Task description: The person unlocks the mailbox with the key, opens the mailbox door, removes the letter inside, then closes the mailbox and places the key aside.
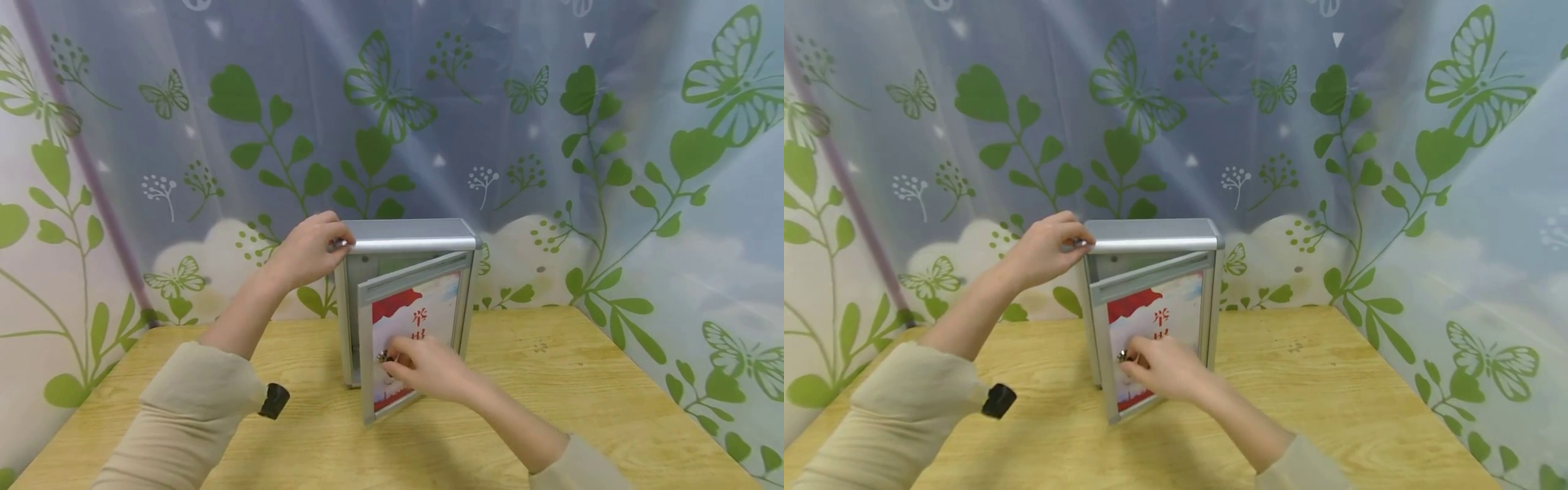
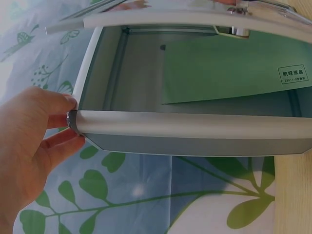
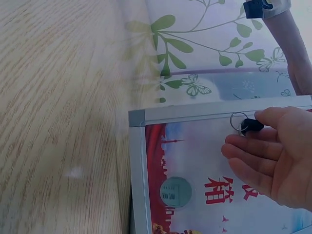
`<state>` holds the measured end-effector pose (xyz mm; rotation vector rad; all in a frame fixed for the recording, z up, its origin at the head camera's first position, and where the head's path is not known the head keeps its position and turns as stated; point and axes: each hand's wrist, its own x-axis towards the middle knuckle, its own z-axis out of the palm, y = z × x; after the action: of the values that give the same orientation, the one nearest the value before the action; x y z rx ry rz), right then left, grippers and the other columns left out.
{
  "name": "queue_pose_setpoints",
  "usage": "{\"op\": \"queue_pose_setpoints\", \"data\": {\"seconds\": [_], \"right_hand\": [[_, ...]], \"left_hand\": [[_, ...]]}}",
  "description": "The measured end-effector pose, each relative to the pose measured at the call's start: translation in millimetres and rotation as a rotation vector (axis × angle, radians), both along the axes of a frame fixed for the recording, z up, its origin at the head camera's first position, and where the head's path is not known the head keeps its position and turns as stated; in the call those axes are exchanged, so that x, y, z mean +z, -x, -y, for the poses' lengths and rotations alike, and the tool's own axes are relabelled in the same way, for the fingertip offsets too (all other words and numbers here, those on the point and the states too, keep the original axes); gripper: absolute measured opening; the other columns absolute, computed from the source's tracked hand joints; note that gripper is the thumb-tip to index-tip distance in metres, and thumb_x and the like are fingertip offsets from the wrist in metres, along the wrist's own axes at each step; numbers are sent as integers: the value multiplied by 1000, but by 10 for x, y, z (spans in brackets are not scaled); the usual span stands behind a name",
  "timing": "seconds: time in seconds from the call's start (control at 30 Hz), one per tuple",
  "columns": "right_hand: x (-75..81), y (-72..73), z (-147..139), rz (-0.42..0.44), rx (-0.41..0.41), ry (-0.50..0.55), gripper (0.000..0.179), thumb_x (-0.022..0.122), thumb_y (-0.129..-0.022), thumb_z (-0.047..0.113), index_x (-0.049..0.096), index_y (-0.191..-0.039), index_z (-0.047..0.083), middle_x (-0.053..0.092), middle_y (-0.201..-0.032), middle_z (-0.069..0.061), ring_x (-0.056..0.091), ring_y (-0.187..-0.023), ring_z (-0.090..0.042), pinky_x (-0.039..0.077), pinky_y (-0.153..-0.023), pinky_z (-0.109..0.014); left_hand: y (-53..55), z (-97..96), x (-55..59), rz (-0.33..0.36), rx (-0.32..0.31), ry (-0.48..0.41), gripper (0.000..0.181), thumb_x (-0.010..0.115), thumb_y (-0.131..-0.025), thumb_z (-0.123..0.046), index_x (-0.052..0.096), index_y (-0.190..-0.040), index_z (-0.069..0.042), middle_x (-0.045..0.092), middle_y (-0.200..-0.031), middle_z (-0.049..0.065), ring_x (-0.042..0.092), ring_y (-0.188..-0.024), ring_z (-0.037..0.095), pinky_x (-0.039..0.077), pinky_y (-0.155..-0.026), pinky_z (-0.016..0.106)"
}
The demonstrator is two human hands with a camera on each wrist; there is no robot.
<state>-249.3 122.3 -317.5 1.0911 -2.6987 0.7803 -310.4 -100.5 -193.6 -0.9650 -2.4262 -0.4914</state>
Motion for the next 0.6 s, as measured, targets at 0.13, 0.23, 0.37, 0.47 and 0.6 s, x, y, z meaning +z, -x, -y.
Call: {"op": "queue_pose_setpoints", "data": {"seconds": [0.13, 0.23, 0.37, 0.47, 0.6], "right_hand": [[7, -1, -76, 30, 54, 13, 11, 58, -92, 20, 59, -93, 9, 66, -73, 2, 56, -60, 0, 46, -56, -20], [17, -11, -133, 52, 94, 26, 11, 59, -92, 21, 59, -93, 9, 66, -73, 1, 55, -61, 0, 46, -56, -20], [41, -22, -200, 88, 141, 36, 11, 58, -92, 21, 59, -91, 10, 65, -72, 2, 53, -61, 0, 47, -57, -21], [51, -29, -245, 140, 165, 40, 10, 57, -93, 20, 59, -92, 11, 64, -74, 2, 56, -64, -2, 48, -61, -21], [48, -39, -312, 230, 190, 58, 9, 56, -93, 18, 59, -93, 10, 65, -79, 0, 61, -70, -7, 50, -65, -23]], "left_hand": [[-2, 2, 10, 8, -2, 4, 11, 59, -88, -5, 68, -94, -4, 56, -90, 7, 51, -82, 21, 44, -74, 33], [-6, 1, 12, 7, -4, 7, 11, 59, -88, -5, 68, -94, -3, 56, -89, 7, 51, -81, 21, 44, -73, 34], [-9, 3, 14, 5, -3, 9, 11, 59, -88, -5, 68, -94, -3, 56, -89, 7, 51, -81, 21, 44, -73, 34], [-8, 4, 13, 9, -1, 10, 11, 59, -89, -6, 68, -95, -3, 56, -90, 7, 51, -82, 21, 45, -74, 34], [-3, 6, 4, 12, -3, 9, 12, 58, -89, -6, 68, -95, -3, 56, -90, 7, 51, -82, 21, 45, -74, 33]]}}
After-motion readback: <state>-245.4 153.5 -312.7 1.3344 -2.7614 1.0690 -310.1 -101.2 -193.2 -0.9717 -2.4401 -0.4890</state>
